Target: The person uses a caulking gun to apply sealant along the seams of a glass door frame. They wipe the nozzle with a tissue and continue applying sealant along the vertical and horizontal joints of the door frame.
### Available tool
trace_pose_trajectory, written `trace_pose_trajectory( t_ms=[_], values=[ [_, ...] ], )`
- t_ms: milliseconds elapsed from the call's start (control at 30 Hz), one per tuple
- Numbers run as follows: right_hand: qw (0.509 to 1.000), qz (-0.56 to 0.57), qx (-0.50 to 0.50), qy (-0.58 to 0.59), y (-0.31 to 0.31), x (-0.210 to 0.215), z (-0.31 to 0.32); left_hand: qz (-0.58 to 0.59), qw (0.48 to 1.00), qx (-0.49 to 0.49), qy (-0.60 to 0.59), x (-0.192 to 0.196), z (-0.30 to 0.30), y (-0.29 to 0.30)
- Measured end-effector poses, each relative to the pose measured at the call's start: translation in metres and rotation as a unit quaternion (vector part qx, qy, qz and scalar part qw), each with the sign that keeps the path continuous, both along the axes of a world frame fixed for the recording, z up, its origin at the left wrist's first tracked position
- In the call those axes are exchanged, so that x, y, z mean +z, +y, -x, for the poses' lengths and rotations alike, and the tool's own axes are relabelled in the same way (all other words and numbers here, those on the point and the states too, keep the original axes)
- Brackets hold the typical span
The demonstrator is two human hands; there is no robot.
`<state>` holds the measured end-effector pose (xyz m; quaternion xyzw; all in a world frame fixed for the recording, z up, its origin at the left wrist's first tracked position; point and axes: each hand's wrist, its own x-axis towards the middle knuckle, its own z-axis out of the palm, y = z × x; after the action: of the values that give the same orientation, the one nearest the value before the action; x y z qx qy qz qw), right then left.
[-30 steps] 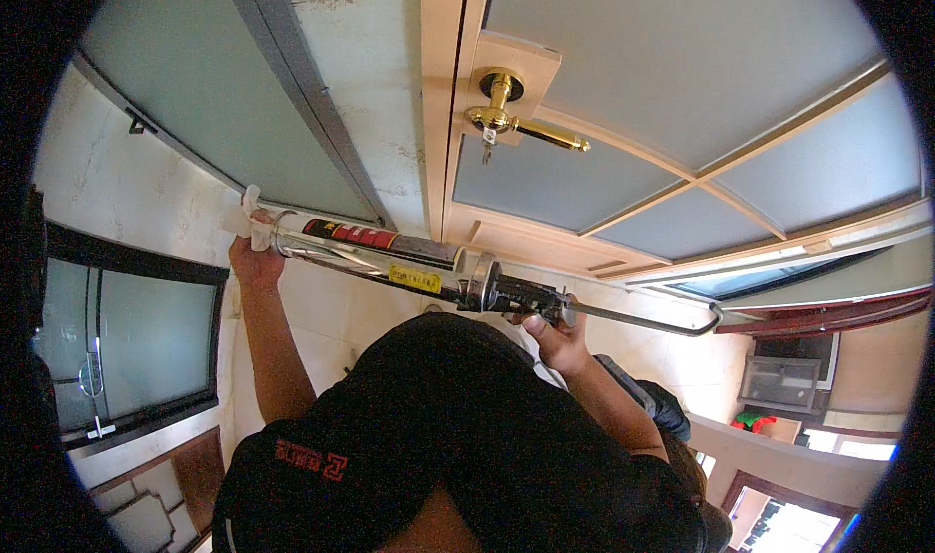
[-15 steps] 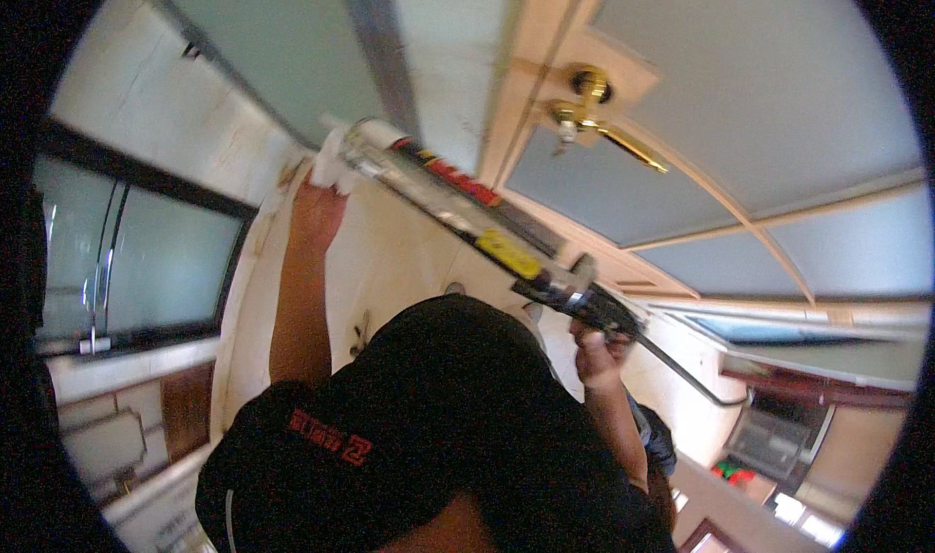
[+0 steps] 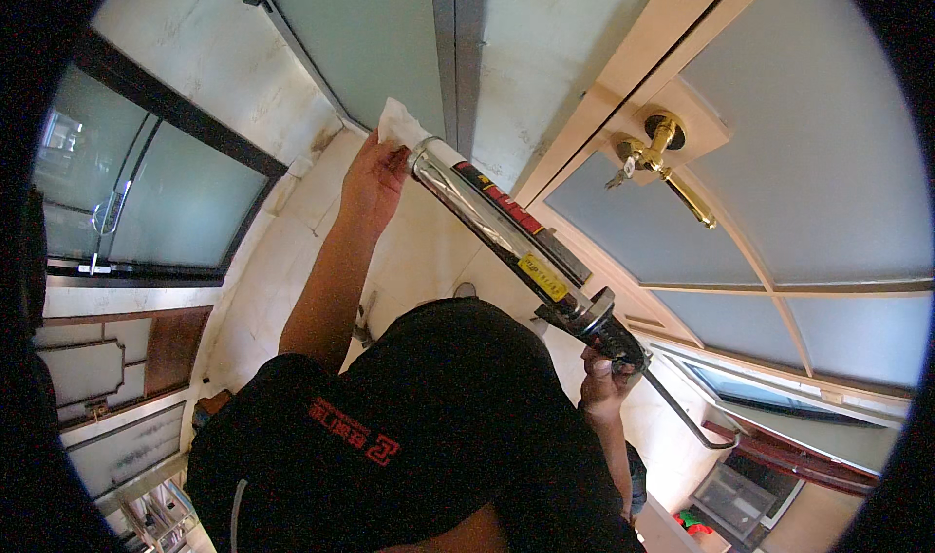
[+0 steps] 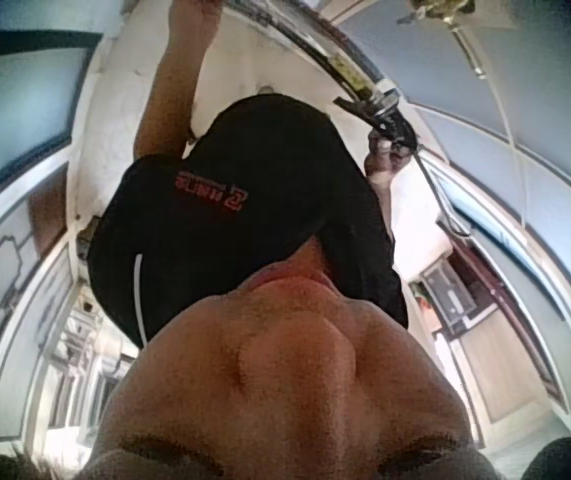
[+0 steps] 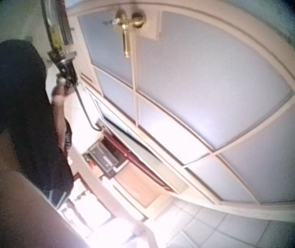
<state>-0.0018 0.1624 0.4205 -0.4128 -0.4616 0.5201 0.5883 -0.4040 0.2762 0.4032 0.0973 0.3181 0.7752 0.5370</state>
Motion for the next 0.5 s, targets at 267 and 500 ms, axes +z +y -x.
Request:
trace_pose_trajectory(
  t_ms=[267, 500],
  values=[
    [0.994, 0.08, 0.014, -0.067, -0.004, -0.005, -0.005, -0.089, 0.995, -0.029, -0.016, -0.004, -0.01, 0.004],
    [0.993, 0.045, 0.013, -0.106, -0.007, -0.017, -0.005, -0.111, 0.989, -0.09, 0.026, -0.035, 0.015, 0.013]
  ],
)
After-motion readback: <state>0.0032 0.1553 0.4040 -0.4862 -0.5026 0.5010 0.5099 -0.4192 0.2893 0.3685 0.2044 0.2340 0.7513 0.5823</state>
